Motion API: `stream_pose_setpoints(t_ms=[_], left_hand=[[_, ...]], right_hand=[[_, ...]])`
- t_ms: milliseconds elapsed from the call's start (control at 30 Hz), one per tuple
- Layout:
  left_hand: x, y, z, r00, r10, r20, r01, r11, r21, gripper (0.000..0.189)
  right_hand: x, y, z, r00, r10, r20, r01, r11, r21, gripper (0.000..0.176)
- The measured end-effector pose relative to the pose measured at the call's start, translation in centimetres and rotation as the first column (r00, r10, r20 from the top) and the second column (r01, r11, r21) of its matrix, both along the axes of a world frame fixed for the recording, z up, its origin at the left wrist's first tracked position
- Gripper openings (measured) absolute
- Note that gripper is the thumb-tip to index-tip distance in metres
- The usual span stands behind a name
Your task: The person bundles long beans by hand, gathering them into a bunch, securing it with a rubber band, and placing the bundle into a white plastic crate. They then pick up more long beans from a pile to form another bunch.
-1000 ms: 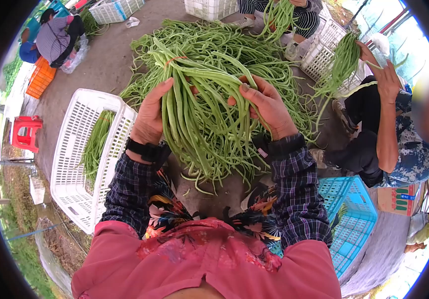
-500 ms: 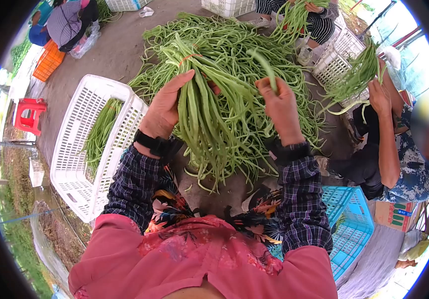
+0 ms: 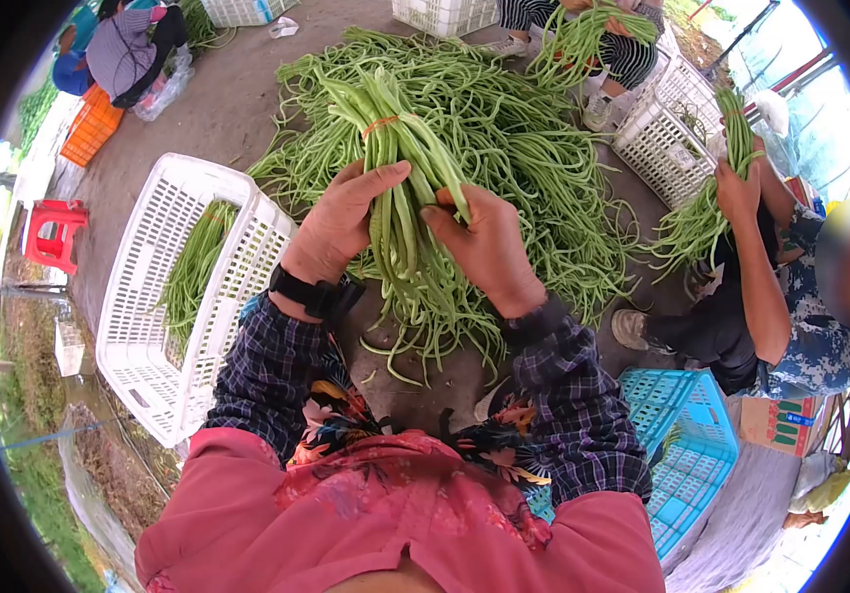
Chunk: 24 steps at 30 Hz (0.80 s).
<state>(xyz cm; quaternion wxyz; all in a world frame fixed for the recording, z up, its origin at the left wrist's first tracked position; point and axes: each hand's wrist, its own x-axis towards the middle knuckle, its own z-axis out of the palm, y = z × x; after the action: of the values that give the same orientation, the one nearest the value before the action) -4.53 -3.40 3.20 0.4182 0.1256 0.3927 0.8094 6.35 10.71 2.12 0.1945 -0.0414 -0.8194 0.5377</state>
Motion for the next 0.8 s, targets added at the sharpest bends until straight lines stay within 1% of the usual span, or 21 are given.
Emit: stream_pose_setpoints(t_ms=[33, 67, 133, 167, 233, 267, 300, 367, 400, 433, 467, 500, 533, 567, 600, 633, 667, 700, 733, 767, 800], left_hand=[[-0.1, -0.1, -0.1, 1.000, -0.023, -0.012, 0.023, 1.000, -0.001, 0.024], [-0.2, -0.2, -0.1, 0.999, -0.047, -0.025, 0.047, 0.999, -0.002, 0.024], [0.1, -0.5, 0.4, 0.997, -0.050, -0.064, 0.050, 0.999, -0.013, 0.024], [0.3, -0.6, 0.7, 0.993, -0.052, -0.104, 0.050, 0.998, -0.024, 0.024], [0.4, -0.3, 0.3, 0.995, -0.029, -0.099, 0.027, 0.999, -0.024, 0.024], [0.4, -0.2, 0.2, 0.996, 0.001, -0.094, -0.003, 1.000, -0.020, 0.024], [0.4, 0.0, 0.1, 0.996, 0.029, -0.088, -0.031, 0.999, -0.017, 0.025], [0.2, 0.4, -0.7, 0.994, 0.053, -0.092, -0.054, 0.998, -0.010, 0.025], [0.1, 0.5, -1.0, 0.994, 0.082, -0.066, -0.082, 0.997, 0.004, 0.025], [0.1, 0.5, -0.9, 0.993, 0.113, -0.041, -0.113, 0.993, 0.018, 0.025], [0.4, 0.6, -0.3, 0.981, 0.195, 0.021, -0.195, 0.981, 0.007, 0.024], [0.0, 0.4, -0.5, 0.979, 0.202, 0.023, -0.202, 0.979, 0.006, 0.024], [-0.7, 0.2, -0.6, 0.969, 0.238, 0.070, -0.238, 0.971, -0.012, 0.025], [-1.3, -0.1, -0.7, 0.956, 0.271, 0.114, -0.269, 0.963, -0.032, 0.026], [-1.9, -0.7, -0.7, 0.968, 0.242, 0.068, -0.243, 0.970, 0.002, 0.028], [-2.6, -1.1, -0.9, 0.968, 0.243, 0.067, -0.244, 0.970, 0.002, 0.028], [-3.5, -1.4, -1.3, 0.956, 0.273, 0.104, -0.281, 0.957, 0.071, 0.028], [-4.3, -1.8, -1.6, 0.943, 0.301, 0.144, -0.321, 0.937, 0.140, 0.029], [-4.8, -2.3, -1.6, 0.934, 0.311, 0.175, -0.337, 0.929, 0.150, 0.029], [-4.6, -2.5, -1.0, 0.934, 0.313, 0.174, -0.340, 0.928, 0.153, 0.029], [-4.2, -2.8, -0.5, 0.942, 0.306, 0.139, -0.326, 0.933, 0.154, 0.029]], right_hand=[[0.0, 0.1, 0.0, 0.999, 0.045, -0.008, -0.046, 0.991, -0.128, 0.016], [0.0, 0.4, 0.3, 0.999, 0.046, -0.009, -0.047, 0.991, -0.129, 0.016], [0.1, 1.0, 1.4, 0.992, 0.054, 0.115, -0.034, 0.984, -0.173, 0.015], [0.0, 0.9, 1.8, 0.992, 0.060, 0.111, -0.041, 0.985, -0.168, 0.015], [0.1, 0.7, 2.3, 0.954, 0.188, 0.234, -0.067, 0.893, -0.445, 0.015], [-0.2, 0.2, 1.9, 0.959, 0.163, 0.232, -0.031, 0.875, -0.484, 0.018], [-0.4, -0.3, 1.7, 0.960, 0.163, 0.227, -0.035, 0.876, -0.481, 0.018], [-0.7, -1.1, 1.4, 0.983, 0.088, 0.161, -0.049, 0.972, -0.230, 0.021], [-0.9, -1.4, 0.5, 0.990, 0.100, 0.099, -0.074, 0.970, -0.231, 0.026], [-0.8, -1.5, 0.6, 0.990, 0.104, 0.100, -0.079, 0.970, -0.230, 0.026], [-0.6, -1.6, 0.6, 0.987, 0.090, 0.133, -0.072, 0.989, -0.132, 0.027], [-0.4, -1.8, 0.5, 0.984, 0.072, 0.165, -0.068, 0.997, -0.035, 0.028], [-0.3, -1.9, 0.7, 0.985, 0.040, 0.167, -0.055, 0.995, 0.087, 0.027], [0.0, -1.8, 0.2, 0.985, 0.042, 0.168, -0.057, 0.995, 0.086, 0.027], [0.5, -1.6, -0.6, 0.969, 0.079, 0.232, -0.093, 0.995, 0.048, 0.026], [1.0, -1.4, -1.5, 0.949, 0.119, 0.294, -0.127, 0.992, 0.009, 0.025], [1.5, -1.2, -2.0, 0.907, 0.196, 0.373, -0.121, 0.969, -0.215, 0.021], [2.4, -0.4, -2.0, 0.906, 0.199, 0.373, -0.125, 0.969, -0.214, 0.021], [3.3, 0.8, -2.0, 0.908, 0.254, 0.332, -0.114, 0.915, -0.388, 0.019], [3.9, 2.1, -1.9, 0.911, 0.300, 0.282, -0.103, 0.830, -0.549, 0.017], [4.3, 3.5, -1.5, 0.947, 0.306, 0.101, -0.164, 0.726, -0.668, 0.013]])
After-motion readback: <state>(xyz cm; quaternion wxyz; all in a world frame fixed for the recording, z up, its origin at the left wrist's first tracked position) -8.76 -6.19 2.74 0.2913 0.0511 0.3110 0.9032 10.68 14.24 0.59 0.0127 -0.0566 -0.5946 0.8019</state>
